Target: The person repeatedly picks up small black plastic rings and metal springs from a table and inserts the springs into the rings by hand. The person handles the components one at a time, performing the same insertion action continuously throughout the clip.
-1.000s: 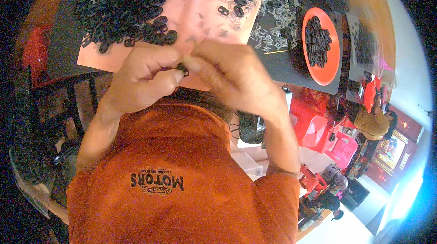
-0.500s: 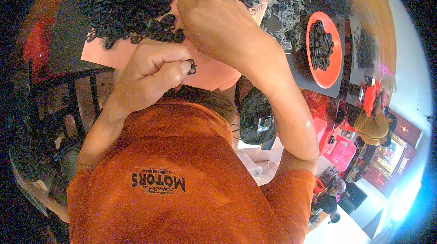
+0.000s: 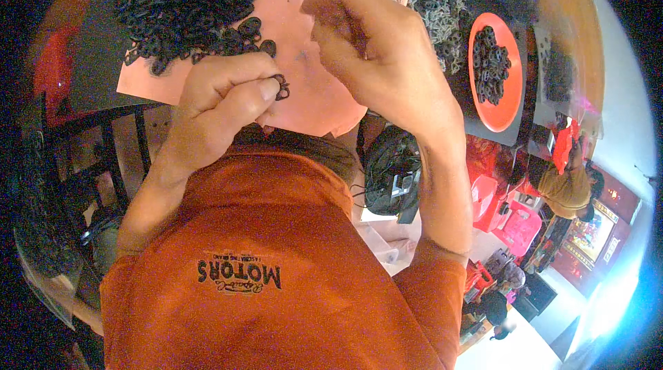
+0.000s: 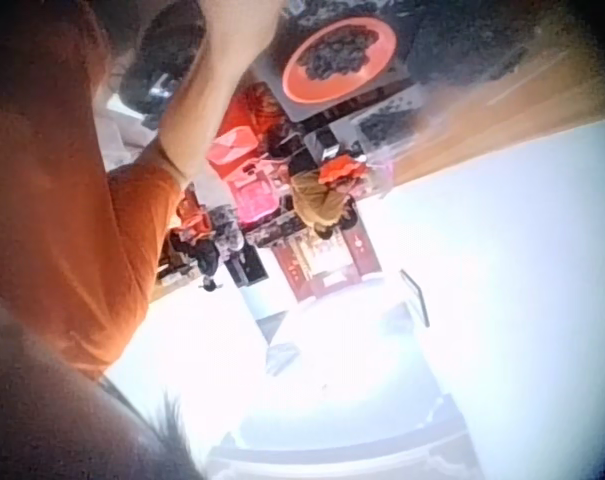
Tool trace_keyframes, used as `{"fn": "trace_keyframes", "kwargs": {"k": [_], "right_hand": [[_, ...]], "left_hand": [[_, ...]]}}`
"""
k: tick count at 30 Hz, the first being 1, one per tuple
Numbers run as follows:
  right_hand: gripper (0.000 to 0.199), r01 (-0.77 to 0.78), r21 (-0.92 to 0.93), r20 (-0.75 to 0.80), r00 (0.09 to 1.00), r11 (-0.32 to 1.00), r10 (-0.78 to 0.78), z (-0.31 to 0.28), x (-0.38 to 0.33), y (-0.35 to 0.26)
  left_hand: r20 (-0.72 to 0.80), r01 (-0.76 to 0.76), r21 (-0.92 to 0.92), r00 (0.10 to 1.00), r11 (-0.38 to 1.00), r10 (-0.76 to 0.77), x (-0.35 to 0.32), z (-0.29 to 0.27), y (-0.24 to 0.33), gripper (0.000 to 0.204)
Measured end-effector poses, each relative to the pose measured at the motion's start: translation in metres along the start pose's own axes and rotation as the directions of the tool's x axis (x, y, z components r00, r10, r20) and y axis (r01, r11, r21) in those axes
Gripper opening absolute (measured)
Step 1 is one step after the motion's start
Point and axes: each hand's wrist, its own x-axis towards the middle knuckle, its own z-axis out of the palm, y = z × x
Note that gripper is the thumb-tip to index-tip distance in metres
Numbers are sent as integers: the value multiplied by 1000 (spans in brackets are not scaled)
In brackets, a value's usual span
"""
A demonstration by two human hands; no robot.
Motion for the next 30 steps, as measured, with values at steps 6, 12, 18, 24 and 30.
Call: {"fn": "trace_keyframes", "kwargs": {"k": [6, 12, 18, 24, 30], "right_hand": [[13, -190, 135, 67, 981, 972, 183, -5, -20, -18], [13, -232, 252, 27, 972, 939, 233, -2, -28, -15], [17, -247, 325, 29, 968, 913, 251, 6, -28, -15], [17, -230, 306, 19, 972, 924, 235, 9, -28, -15], [17, -220, 335, 18, 974, 916, 227, 12, -28, -17]], "left_hand": [[-1, 3, 3, 1000, 1000, -3, 2, -1, 1, 21], [-38, 33, -68, 999, 997, -35, 1, 2, 2, 23], [-20, 40, -68, 999, 997, -41, 2, 1, 5, 25], [-20, 51, -91, 998, 994, -53, 1, 3, 3, 24], [-18, 58, -67, 998, 996, -59, 0, 2, 4, 24]]}}
